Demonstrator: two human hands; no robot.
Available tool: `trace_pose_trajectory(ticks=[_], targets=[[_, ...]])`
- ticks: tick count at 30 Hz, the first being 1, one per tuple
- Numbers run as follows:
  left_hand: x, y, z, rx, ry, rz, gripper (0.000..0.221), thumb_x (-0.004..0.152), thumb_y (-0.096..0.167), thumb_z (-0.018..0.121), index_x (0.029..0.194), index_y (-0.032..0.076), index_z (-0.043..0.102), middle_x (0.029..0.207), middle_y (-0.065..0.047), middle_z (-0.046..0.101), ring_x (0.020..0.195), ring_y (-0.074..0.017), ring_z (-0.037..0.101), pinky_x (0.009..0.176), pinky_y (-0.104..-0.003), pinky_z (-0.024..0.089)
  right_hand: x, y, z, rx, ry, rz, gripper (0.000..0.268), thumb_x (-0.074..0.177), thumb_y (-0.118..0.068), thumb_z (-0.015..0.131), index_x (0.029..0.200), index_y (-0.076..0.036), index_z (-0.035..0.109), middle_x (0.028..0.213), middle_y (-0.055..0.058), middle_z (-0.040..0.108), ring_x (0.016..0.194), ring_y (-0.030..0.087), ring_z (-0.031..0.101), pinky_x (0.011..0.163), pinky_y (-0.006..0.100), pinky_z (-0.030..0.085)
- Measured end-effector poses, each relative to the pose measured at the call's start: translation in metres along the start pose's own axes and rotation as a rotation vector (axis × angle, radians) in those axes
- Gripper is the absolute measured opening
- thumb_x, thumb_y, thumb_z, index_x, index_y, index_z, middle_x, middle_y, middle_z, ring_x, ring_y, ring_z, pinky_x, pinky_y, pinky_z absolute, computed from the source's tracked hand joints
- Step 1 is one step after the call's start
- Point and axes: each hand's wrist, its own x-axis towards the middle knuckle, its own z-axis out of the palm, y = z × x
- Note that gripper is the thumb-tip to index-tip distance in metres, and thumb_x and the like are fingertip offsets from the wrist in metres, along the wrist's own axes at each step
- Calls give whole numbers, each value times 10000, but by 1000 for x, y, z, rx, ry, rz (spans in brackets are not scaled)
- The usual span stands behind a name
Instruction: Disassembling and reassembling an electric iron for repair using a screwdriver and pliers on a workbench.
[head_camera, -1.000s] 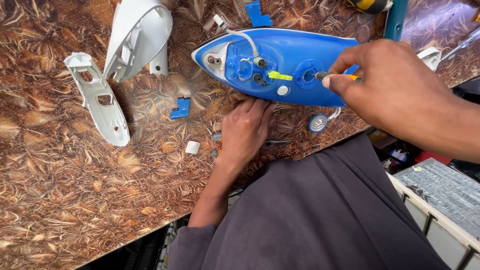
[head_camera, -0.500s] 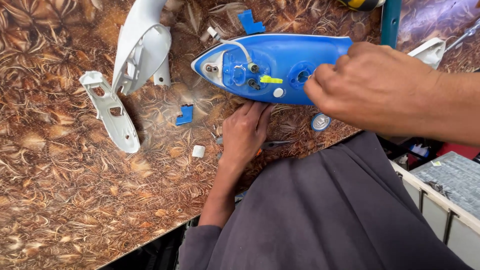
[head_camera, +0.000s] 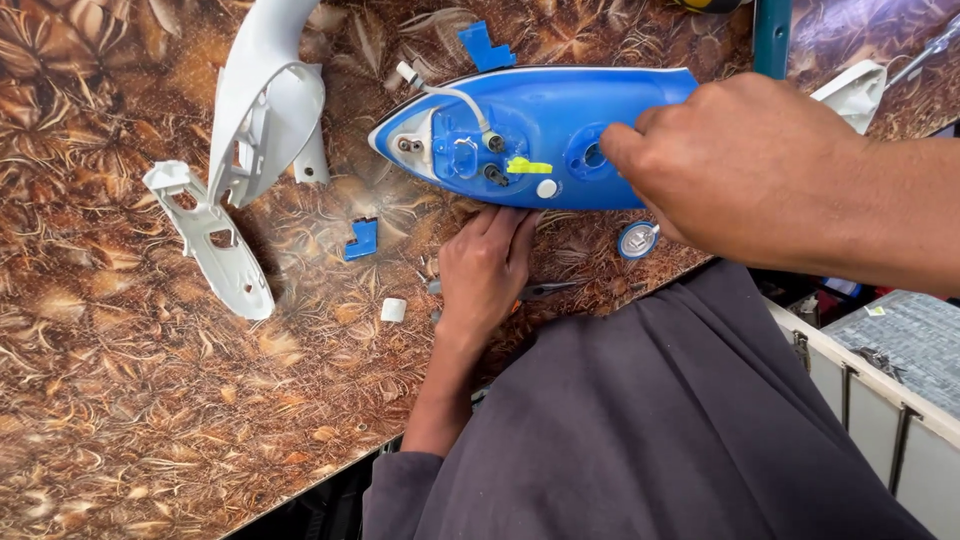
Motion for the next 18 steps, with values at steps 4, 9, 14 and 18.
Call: trace_pose_trajectory(ticks=[4,9,14,18], targets=[[1,1,0,0,18,11,185,1011,221,688,881,92,663,747,-76,650,586,-294,613,440,-468,440,1,0,9,35,83,42,171,1045,-342,522,1020,-185,586,765,42,705,630,324,713,530,481,566],[0,0,0,-7,5,-8,171,1000,222,701,893,90,682,742,-75,657,583,-290,612,433,-464,443,3,-3,-1,201,41,185,266,1037,-385,545,985,-131,606,729,153,691,663,428,686,578,552,536],[1,1,-1,2,15,-2,181,1004,227,695,879,97,682,747,-60,668,580,-263,619,431,-449,457,3,-6,-7,334,47,268,249,1004,-355,571,1038,-124,658,782,208,705,737,472,695,604,598,538],[0,1,-1,-17,9,0,200,1009,218,686,866,78,665,744,-70,665,575,-265,611,433,-451,464,0,-10,-13,552,73,365,239,972,-307,607,1082,-141,740,765,215,727,776,469,697,700,613,552]])
